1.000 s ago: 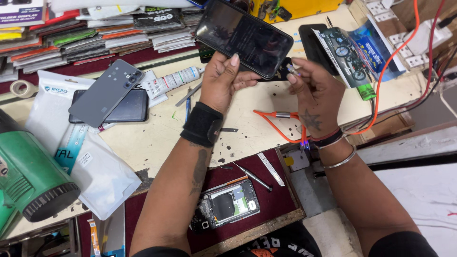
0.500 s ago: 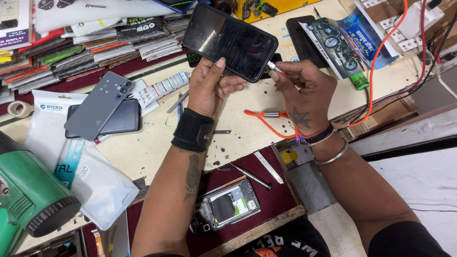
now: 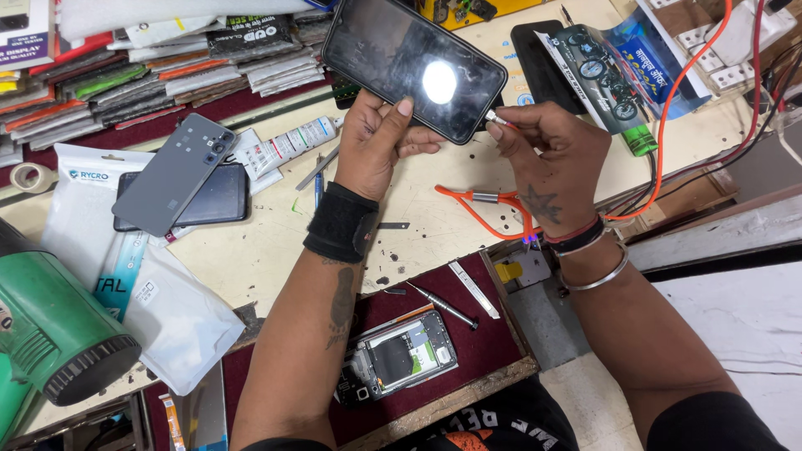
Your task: The person connects a cable to a phone, touches the screen, and uses a screwdriver and tweezers to handle internal components of a phone chassis on a workbench.
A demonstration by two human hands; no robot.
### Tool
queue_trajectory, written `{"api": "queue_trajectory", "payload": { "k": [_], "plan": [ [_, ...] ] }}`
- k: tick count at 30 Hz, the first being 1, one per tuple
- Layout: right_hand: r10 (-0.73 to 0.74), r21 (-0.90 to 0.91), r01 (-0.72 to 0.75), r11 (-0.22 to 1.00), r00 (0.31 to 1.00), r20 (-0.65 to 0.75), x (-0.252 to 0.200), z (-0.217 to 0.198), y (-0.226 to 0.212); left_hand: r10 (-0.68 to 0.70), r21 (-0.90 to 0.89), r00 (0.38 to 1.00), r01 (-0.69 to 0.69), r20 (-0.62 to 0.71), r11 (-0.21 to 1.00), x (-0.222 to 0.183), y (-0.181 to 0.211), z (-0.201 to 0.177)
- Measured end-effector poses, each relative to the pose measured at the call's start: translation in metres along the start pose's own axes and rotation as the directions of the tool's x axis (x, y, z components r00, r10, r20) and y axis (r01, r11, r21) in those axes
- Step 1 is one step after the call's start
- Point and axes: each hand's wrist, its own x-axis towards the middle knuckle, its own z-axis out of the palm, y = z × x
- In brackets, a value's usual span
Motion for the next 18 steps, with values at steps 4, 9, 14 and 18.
{"api": "queue_trajectory", "payload": {
  "k": [4, 9, 14, 18],
  "plan": [
    [0.019, 0.017, -0.019, 1.000, 1.000, -0.009, -0.003, 0.000, 0.005, -0.018, 0.055, 1.000, 0.018, -0.003, 0.998, 0.000, 0.000, 0.002],
    [0.045, 0.026, -0.045, 0.999, 0.999, -0.020, -0.006, 0.000, 0.012, -0.038, 0.064, 0.999, 0.037, 0.000, 0.997, -0.001, -0.002, 0.003],
    [0.050, 0.040, -0.049, 0.998, 0.998, -0.024, -0.009, 0.001, 0.016, -0.049, 0.094, 0.999, 0.048, 0.003, 0.994, -0.002, -0.003, 0.003],
    [0.077, 0.060, -0.075, 0.995, 0.997, -0.028, -0.010, 0.002, 0.018, -0.048, 0.087, 0.999, 0.047, 0.008, 0.995, -0.003, -0.004, 0.004]
  ]
}}
